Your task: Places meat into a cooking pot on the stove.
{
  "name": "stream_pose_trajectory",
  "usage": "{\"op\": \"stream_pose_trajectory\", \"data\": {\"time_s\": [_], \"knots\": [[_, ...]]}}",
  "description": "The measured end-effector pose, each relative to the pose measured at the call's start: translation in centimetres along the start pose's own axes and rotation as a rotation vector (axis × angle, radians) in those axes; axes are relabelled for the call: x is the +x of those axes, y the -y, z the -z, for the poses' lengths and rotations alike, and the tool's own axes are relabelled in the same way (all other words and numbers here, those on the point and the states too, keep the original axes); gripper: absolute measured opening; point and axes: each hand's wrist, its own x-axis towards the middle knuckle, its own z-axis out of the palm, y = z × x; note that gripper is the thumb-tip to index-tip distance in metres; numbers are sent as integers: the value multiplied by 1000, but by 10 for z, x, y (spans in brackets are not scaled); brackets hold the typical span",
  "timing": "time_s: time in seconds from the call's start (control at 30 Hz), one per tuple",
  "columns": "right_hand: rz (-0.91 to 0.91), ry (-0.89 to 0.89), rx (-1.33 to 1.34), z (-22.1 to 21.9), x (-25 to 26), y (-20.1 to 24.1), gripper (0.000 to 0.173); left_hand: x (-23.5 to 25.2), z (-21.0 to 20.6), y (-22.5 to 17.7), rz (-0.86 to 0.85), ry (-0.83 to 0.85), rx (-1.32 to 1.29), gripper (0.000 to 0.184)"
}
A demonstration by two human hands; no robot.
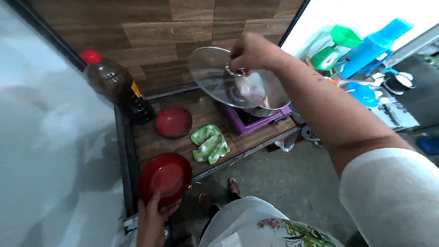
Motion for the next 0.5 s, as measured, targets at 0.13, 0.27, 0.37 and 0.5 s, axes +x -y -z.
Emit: {"op": "stream_pose_trajectory", "data": {"time_s": [0.13,0.27,0.37,0.5], "knots": [[-193,-44,-102,11,7,-78,27,4,-9,-2,-7,25,-36,55],[-339,-22,-114,-2,11,-136,30,3,-23,-7,15,-17,-58,54],[-369,-2,-95,-10,12,-158,30,2,-28,-7,12,-27,-64,54],[-365,5,-101,-15,19,-167,29,2,-33,-3,7,-42,-64,51]]}}
